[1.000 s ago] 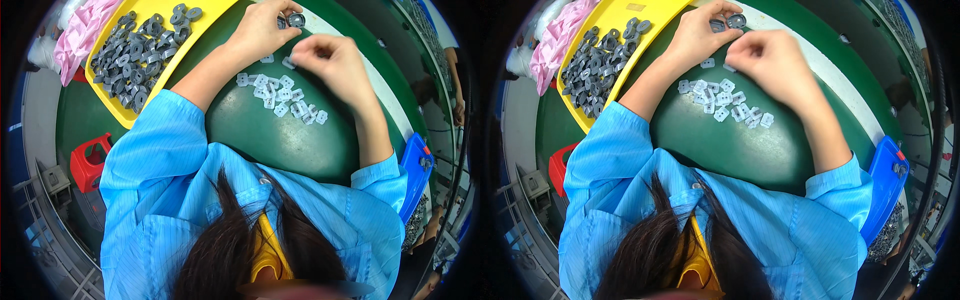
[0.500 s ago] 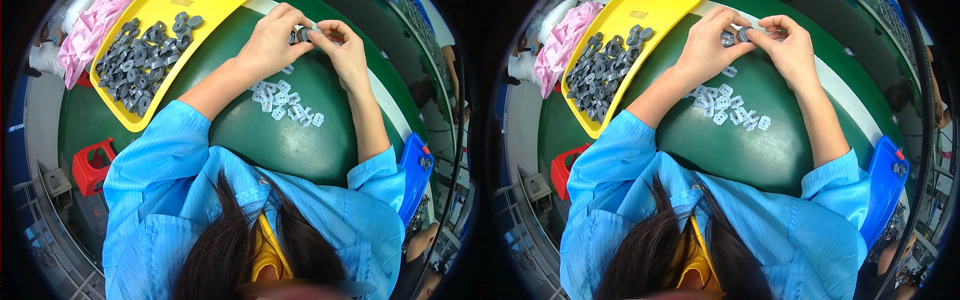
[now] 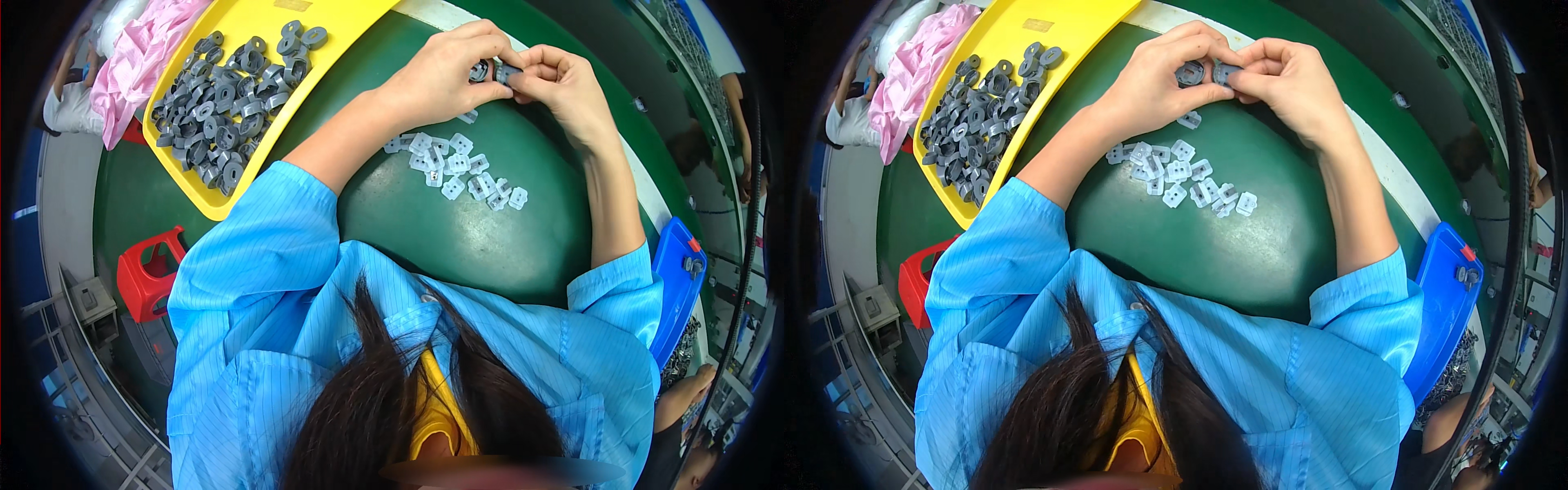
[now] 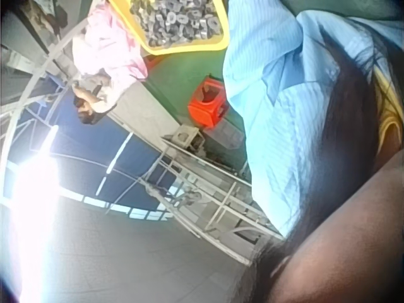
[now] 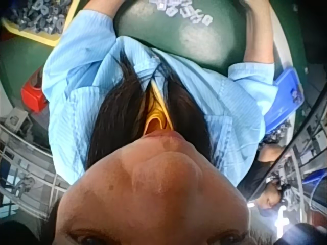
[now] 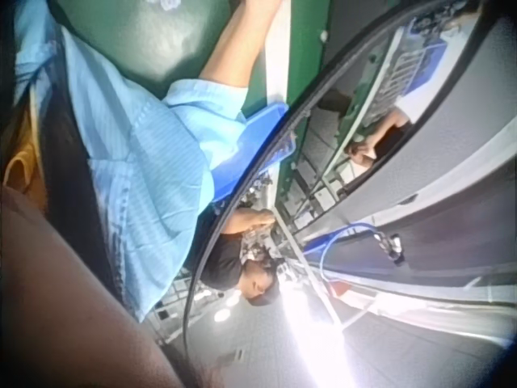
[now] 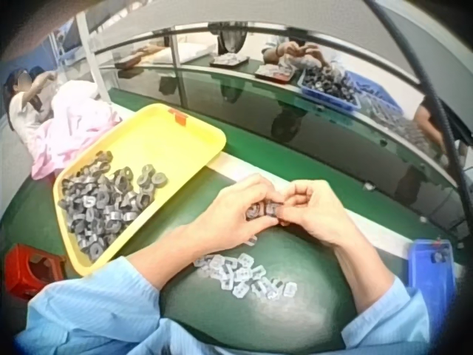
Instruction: The person assembles small grey and white plastic components by hand on a green worktable.
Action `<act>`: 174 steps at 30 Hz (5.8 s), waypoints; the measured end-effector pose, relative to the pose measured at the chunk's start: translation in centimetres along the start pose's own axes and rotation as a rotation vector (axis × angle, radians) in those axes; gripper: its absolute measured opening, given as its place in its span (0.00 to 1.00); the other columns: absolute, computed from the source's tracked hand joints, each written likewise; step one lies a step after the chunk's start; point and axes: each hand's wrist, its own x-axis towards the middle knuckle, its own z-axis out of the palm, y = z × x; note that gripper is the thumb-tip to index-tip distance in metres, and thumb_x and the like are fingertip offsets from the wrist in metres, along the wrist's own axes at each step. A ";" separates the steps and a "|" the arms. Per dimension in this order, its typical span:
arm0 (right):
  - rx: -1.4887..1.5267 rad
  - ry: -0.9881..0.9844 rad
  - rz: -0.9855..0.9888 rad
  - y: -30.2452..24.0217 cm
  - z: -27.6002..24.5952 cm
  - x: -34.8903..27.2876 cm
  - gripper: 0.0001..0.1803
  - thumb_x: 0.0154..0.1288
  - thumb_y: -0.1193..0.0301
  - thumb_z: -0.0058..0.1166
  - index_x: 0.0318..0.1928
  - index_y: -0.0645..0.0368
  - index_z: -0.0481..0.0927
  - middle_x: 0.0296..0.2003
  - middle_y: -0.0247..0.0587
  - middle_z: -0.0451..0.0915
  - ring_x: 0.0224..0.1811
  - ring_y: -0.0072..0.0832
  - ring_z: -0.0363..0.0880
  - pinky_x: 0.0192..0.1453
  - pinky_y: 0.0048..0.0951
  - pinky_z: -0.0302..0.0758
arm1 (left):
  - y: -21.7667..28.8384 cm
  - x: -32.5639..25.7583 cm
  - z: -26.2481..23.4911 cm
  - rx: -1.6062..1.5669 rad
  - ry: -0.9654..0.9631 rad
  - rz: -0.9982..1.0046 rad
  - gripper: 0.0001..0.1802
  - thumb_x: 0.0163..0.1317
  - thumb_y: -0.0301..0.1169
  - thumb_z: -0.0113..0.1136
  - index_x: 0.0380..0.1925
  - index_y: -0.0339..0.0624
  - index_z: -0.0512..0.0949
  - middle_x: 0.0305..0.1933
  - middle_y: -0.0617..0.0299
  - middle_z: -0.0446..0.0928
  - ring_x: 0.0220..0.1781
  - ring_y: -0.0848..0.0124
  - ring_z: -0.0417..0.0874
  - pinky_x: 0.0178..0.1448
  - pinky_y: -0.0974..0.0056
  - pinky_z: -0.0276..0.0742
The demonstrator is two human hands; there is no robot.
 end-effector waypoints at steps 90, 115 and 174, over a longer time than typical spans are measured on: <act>0.068 -0.082 0.024 0.5 -2.2 0.4 0.10 0.59 0.76 0.60 0.42 0.60 0.77 0.32 0.30 0.79 0.34 0.16 0.78 0.44 0.17 0.75 | 0.6 0.1 0.6 0.057 -0.019 0.013 0.42 0.52 0.21 0.64 0.68 0.54 0.62 0.48 0.64 0.80 0.56 0.60 0.77 0.67 0.53 0.65; -0.745 0.679 -0.272 2.6 -7.4 1.2 0.20 0.56 0.67 0.61 0.51 0.55 0.81 0.47 0.39 0.82 0.50 0.29 0.80 0.57 0.29 0.72 | 0.5 -5.3 -13.7 0.686 -0.100 -0.511 0.20 0.57 0.29 0.56 0.50 0.34 0.78 0.55 0.41 0.74 0.59 0.47 0.74 0.64 0.56 0.69; -0.487 0.372 -0.292 -1.7 0.9 -0.7 0.10 0.58 0.69 0.65 0.38 0.61 0.84 0.27 0.31 0.79 0.31 0.19 0.76 0.38 0.22 0.74 | 0.5 0.0 -1.1 -0.918 -0.048 -0.787 0.11 0.72 0.35 0.49 0.45 0.41 0.75 0.40 0.60 0.80 0.41 0.78 0.78 0.44 0.72 0.73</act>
